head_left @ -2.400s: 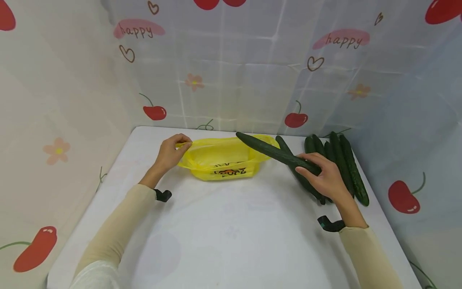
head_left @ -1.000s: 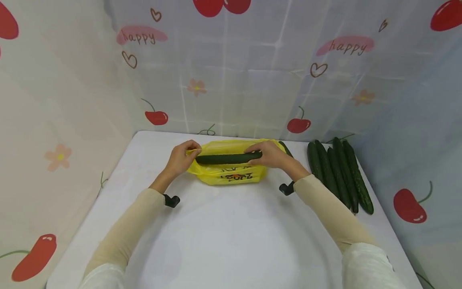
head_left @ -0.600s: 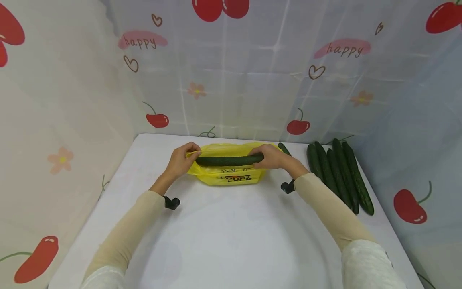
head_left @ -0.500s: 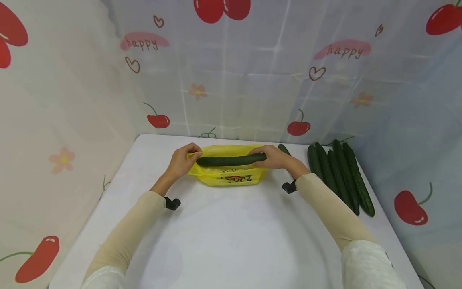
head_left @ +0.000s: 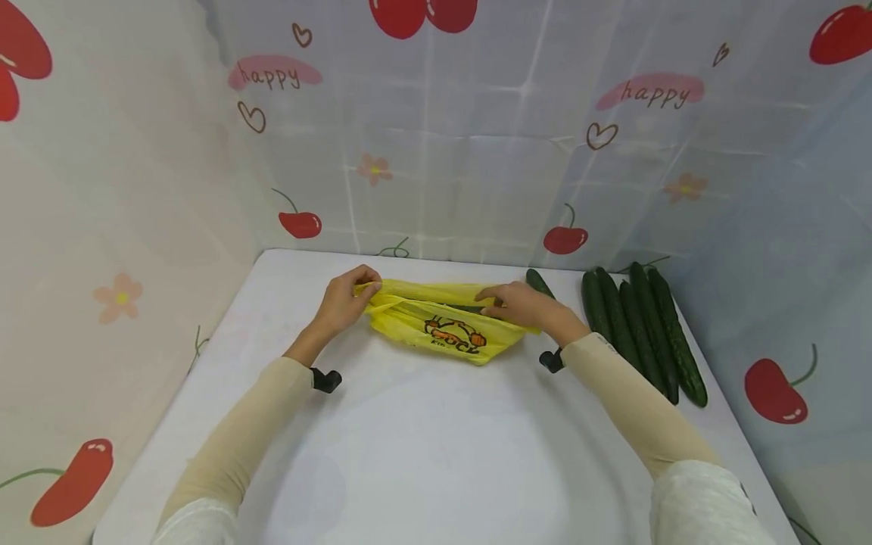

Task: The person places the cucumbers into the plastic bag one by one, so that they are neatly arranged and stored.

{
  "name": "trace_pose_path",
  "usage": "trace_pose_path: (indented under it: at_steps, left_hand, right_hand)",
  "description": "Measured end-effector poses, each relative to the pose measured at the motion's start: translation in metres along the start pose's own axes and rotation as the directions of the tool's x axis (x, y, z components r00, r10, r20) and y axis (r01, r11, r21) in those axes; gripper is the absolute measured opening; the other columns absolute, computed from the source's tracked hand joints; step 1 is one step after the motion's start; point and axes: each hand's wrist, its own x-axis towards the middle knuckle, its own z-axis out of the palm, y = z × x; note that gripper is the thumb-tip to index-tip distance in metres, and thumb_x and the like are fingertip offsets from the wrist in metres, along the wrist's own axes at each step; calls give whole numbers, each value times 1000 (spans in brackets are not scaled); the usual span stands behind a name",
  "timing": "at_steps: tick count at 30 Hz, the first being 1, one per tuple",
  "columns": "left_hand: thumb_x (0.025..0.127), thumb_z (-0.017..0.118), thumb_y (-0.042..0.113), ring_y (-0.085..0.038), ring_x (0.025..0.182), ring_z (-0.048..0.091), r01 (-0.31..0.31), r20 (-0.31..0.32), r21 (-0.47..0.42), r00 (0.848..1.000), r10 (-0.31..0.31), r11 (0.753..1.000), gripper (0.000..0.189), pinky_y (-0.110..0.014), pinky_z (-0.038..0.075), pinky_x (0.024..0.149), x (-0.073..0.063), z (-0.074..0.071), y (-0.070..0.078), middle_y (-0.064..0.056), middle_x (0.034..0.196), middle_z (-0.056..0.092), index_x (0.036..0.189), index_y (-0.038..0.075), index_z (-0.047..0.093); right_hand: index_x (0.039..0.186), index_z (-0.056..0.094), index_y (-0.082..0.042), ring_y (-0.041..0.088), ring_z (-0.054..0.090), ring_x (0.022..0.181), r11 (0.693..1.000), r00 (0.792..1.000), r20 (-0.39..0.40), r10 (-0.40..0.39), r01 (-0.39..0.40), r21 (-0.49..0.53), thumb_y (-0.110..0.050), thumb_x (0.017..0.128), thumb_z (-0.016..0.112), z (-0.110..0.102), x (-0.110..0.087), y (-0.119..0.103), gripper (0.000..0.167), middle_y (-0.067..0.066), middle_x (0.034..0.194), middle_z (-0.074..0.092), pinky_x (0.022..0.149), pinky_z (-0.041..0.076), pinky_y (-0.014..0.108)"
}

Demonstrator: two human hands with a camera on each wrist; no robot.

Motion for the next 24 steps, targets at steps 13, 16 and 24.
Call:
trace_pose_path:
  at_steps: [13, 16, 24]
  left_hand:
    - [110, 64, 26, -34, 125, 67, -13, -72, 11, 997, 13, 1000, 15, -56, 48, 120, -2, -14, 6, -11, 119, 75, 119, 14, 67]
    - [109, 65, 25, -33, 123, 68, -16, -85, 7, 996, 16, 1000, 14, -56, 49, 119, -4, -18, 8, -10, 117, 76, 117, 14, 68]
    - [108, 67, 23, -34, 121, 69, -13, -75, -7, 997, 12, 1000, 13, -57, 49, 118, -9, -25, 13, -11, 115, 77, 117, 13, 69]
  right_hand:
    - [167, 40, -29, 36, 60, 144, 946, 992, -53, 117, -127, -299, -61, 85, 85, -5, -27, -38, 98, 7, 170, 47, 114, 50, 64]
    - [166, 41, -31, 36, 63, 140, 945, 991, -76, 112, -130, -299, -65, 83, 85, -5, -39, -48, 100, 5, 170, 47, 108, 54, 62]
    - [147, 65, -20, 25, 74, 102, 999, 897, -442, -1, -20, -42, -37, 102, 75, 2, -84, -36, 49, 6, 139, 72, 80, 61, 44]
